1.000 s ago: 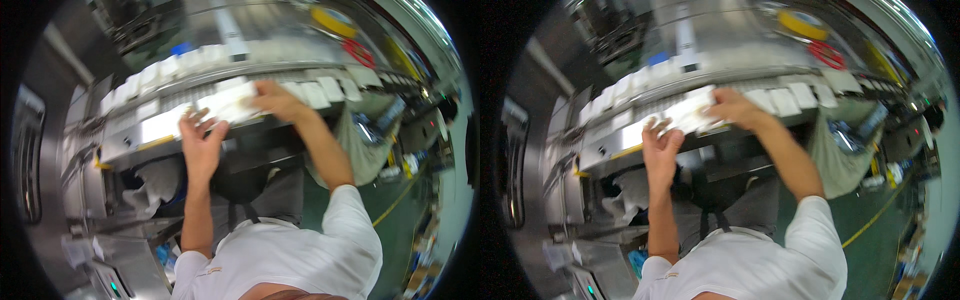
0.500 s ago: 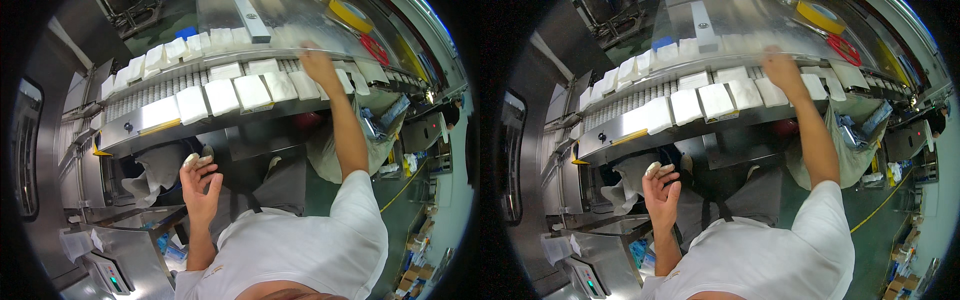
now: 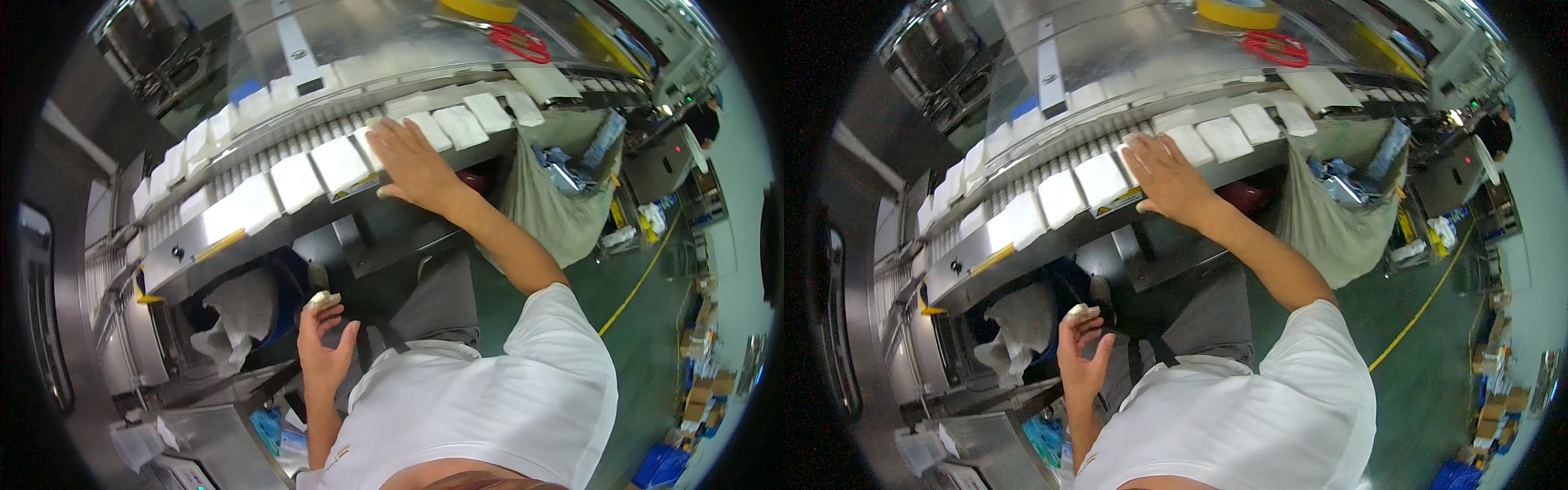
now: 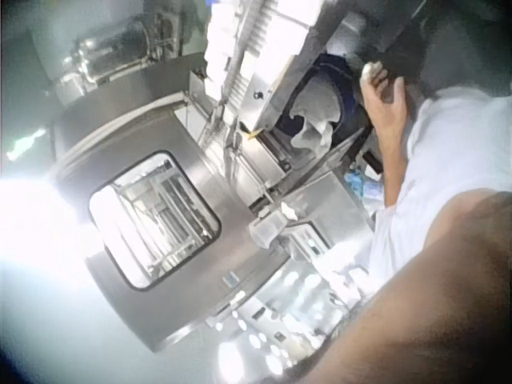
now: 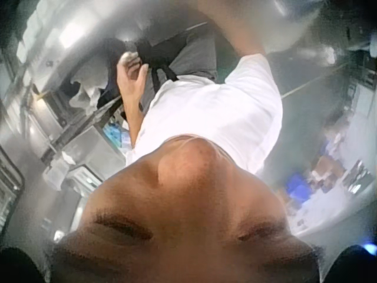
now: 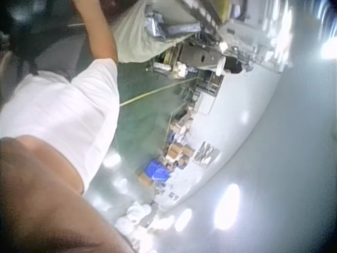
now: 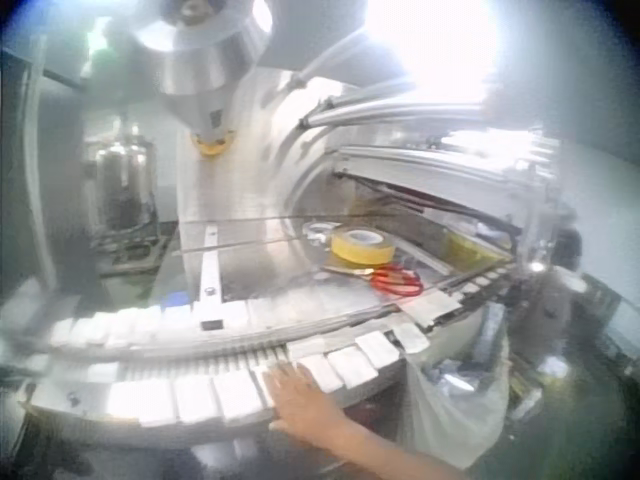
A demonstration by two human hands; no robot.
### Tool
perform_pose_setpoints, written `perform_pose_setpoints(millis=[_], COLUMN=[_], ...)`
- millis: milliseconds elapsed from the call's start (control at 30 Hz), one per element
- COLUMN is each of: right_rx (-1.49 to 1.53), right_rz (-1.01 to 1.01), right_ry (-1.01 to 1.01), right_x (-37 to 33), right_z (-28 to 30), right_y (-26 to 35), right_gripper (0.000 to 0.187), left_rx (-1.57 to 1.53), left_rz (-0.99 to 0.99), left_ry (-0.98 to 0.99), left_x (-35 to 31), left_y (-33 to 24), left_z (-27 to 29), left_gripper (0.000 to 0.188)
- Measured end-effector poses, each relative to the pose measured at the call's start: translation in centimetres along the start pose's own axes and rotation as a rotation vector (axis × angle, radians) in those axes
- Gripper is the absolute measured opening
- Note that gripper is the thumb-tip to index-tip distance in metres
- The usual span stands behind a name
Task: The person picks up white rectangular pads, places them on a digital scale to check weight, and then sets them into slots on a moving conveyor belt. They also handle blue packaged items on the stainless steel table.
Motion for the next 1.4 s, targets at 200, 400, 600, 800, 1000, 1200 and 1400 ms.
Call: perform_pose_setpoints(millis=[200, 400, 600, 800, 1000, 1200, 1400], right_rx=[0.274, 0.245, 0.477, 0.515, 0.602, 0.721, 1.012], right_rz=[0.08, 0.332, 0.462, 0.566, 0.547, 0.65, 0.892], right_ry=[-0.102, -0.197, -0.126, -0.019, 0.024, 0.041, 0.098], right_x=[0.8, -5.5, -2.7, -1.8, -2.2, -2.5, -3.1], right_z=[-0.9, 2.0, 0.9, -1.5, -2.4, -2.3, 0.0], right_y=[7.8, 13.5, 20.1, 23.5, 25.8, 30.1, 38.9], right_gripper=[0.085, 0.047, 0.036, 0.035, 0.034, 0.033, 0.045], left_rx=[0.207, 0.124, 0.643, 0.782, 0.453, 0.342, 0.35], left_rz=[0.163, 0.106, 0.36, 1.248, 1.179, 0.689, 0.404], left_ry=[-0.111, -0.551, -1.55, -2.081, -1.721, -1.489, -1.25], left_x=[-11.2, -22.2, -39.9, -67.8, -67.5, -56.8, -36.7], left_y=[0.4, -1.5, -2.4, 0.5, 3.2, 4.5, 1.0], left_z=[3.3, 7.9, 14.7, 18.8, 24.5, 25.4, 22.6], left_gripper=[0.053, 0.034, 0.019, 0.071, 0.088, 0.082, 0.062])
Point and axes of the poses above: each hand's wrist, its own x-axis towards the middle knuckle, its own z-axis out of the back of the hand, y = z × x, the point moved 7 cm from there along x, towards the middle knuckle, and after that the axes turned 9 degrees about y, right-handed, at the moved point
